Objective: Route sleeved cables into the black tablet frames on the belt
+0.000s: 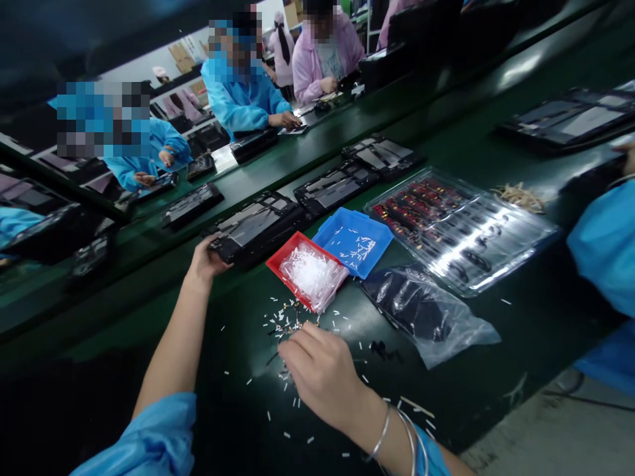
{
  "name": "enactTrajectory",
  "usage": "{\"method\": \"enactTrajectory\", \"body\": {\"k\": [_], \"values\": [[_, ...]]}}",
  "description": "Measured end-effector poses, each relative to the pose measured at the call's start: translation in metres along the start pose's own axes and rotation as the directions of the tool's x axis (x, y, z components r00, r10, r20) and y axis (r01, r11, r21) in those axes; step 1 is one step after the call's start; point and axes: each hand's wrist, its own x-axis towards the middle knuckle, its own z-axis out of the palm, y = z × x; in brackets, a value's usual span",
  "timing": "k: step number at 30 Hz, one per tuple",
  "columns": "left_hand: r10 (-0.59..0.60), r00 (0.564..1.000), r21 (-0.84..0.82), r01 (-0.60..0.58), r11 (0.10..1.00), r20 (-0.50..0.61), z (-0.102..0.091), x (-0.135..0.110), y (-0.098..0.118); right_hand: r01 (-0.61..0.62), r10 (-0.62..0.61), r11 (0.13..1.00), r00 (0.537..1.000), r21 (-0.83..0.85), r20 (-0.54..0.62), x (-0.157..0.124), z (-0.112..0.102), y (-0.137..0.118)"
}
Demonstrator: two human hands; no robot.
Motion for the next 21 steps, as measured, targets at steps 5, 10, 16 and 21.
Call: {"method": "enactTrajectory", "body": {"k": [5,10,16,21], "values": [[0.122,0.985,-0.148,-0.140,0.979,-0.126,-0.043,-0.056,-0.016,0.020,-0.021,1.000,1.000,-0.019,-0.006,0.002,0.001,0.002],[0.192,0.902,-0.208,-0.288,0.935,-0.387,-0.133,-0.157,-0.044,0.064,-0.065,0.998,0.997,-0.016,-0.047,0.004,0.001,0.002],[0.026,0.882,-0.324,-0.200,0.925,-0.471,-0.200,-0.267,-0.127,-0.107,0.108,0.994,0.994,0.035,-0.035,0.001,0.009,0.007],[-0.108,0.994,-0.465,0.085,0.881,-0.023,-0.201,-0.311,-0.209,-0.477,0.478,0.845,0.876,0.242,0.059,0.000,0.016,-0.010]]}}
